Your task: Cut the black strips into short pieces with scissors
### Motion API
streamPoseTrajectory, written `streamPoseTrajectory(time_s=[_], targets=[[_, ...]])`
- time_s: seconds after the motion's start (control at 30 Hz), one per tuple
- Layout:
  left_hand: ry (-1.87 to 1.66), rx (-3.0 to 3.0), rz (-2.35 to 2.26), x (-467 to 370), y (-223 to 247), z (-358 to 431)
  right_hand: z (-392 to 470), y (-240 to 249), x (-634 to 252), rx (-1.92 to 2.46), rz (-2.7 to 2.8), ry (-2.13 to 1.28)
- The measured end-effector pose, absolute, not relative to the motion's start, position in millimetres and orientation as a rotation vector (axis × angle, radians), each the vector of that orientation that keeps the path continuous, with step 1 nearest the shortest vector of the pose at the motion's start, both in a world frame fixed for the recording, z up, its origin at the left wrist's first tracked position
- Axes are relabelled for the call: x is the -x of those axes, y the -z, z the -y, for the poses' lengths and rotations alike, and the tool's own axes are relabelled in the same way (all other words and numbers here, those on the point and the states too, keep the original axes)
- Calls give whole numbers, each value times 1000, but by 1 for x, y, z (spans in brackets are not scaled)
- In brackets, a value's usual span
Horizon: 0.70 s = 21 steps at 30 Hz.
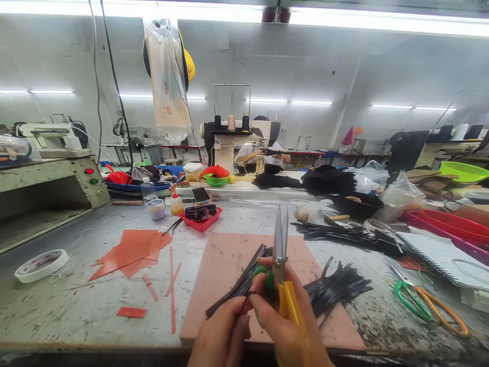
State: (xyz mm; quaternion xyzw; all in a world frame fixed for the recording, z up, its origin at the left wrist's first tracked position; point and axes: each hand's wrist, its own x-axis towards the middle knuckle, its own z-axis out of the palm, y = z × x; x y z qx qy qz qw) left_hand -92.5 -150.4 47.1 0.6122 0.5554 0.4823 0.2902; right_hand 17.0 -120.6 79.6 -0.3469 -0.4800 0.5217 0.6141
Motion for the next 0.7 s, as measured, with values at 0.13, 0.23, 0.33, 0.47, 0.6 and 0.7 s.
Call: streamPoseTrajectory(time_s=[0.13, 0.23, 0.33, 0.47, 0.6, 0.7], targets=[[-1066, -1738, -1423, 84, -53, 143, 95, -84, -55, 845, 1228, -789], [-866, -1806, -1325, 75, -59, 137, 68, -96, -99, 862, 1169, -514], [-763, -1786, -1196, 62, -61, 129, 49, -112, -144, 859, 1008, -309], [-722, -1653, -1049, 43, -56, 114, 39, -127, -192, 862, 898, -222], [-595, -1538, -943, 24, -48, 89, 37, -129, -224, 887, 907, -111], [-409, -1446, -930, 14, -45, 66, 33, -124, -239, 953, 948, -69]])
